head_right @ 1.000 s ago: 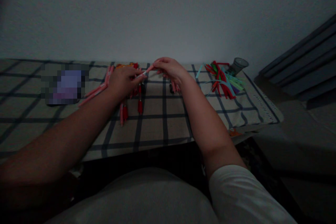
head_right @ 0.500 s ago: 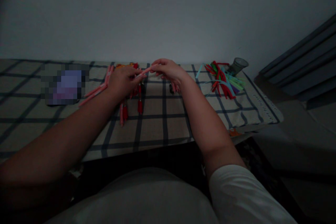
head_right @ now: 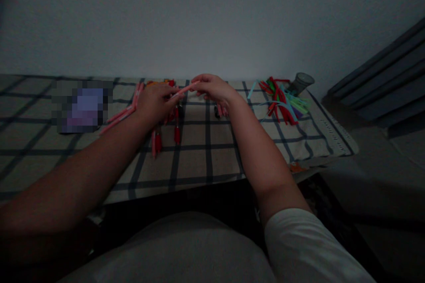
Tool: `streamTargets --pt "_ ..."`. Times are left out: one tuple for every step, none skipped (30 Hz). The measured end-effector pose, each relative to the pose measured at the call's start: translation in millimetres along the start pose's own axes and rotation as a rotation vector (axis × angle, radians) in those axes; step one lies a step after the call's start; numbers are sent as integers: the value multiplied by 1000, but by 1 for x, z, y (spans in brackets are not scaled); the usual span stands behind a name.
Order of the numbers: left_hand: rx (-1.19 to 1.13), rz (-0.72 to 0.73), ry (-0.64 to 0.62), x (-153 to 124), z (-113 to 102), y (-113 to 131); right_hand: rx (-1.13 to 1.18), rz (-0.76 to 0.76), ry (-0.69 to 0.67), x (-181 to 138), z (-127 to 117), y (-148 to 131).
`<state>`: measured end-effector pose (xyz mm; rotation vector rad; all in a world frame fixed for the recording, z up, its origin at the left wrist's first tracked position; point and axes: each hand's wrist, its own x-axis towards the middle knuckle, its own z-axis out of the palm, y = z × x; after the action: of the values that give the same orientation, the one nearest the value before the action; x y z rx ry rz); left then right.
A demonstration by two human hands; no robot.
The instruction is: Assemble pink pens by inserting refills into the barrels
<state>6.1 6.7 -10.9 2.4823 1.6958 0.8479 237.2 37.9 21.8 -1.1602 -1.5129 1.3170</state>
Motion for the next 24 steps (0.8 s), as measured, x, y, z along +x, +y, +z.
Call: streamTargets --pt "2 7 7 0 1 0 -5 2 2 0 0 0" --pt "6 14 16 1 2 -1 -8 1 4 0 0 0" --pt "9 20 26 1 3 -2 -11 -3 6 0 0 -1" --pt "13 25 34 1 4 -2 -15 -9 10 0 0 -1" --pt "15 28 40 1 4 -3 -20 -12 14 0 0 -1" --pt "16 31 45 2 5 -4 -26 -15 18 0 0 -1" --pt "17 35 48 2 5 -4 -31 -15 21 0 0 -1" --pt "17 41 52 2 6 -5 -36 -15 23 0 0 -1" --pt "17 48 54 1 6 -5 -39 -15 22 0 0 -1" --pt "15 54 55 1 6 -5 -42 -18 21 0 0 -1" --pt "12 60 56 1 5 -5 -47 -22 20 0 0 -2" --pt "11 65 57 1 5 -5 -54 -24 23 -1 0 -2" --pt "11 68 56 1 5 -5 -65 -26 28 -1 0 -2" --pt "13 68 53 1 4 -4 -77 -29 34 -2 1 -3" --pt "17 64 48 1 4 -3 -90 -30 39 -2 1 -3" --pt "22 57 40 1 4 -3 -104 -32 42 -2 1 -3" --pt "28 47 30 1 4 -2 -116 -34 43 -2 1 -3" --pt "33 37 21 1 4 -2 -125 -38 41 -2 1 -3" --pt "36 31 15 2 4 -2 -131 -41 36 -1 0 -3" --pt "36 29 17 2 5 -2 -134 -43 30 -1 0 -2" --pt "33 34 26 2 5 -3 -136 -44 24 -1 0 -1" --pt "26 43 38 2 6 -3 -138 -44 19 -1 0 -1" --pt "18 56 49 2 7 -4 -139 -42 16 -1 0 -1" --pt "10 70 58 2 7 -5 -139 -41 15 -1 0 -1"
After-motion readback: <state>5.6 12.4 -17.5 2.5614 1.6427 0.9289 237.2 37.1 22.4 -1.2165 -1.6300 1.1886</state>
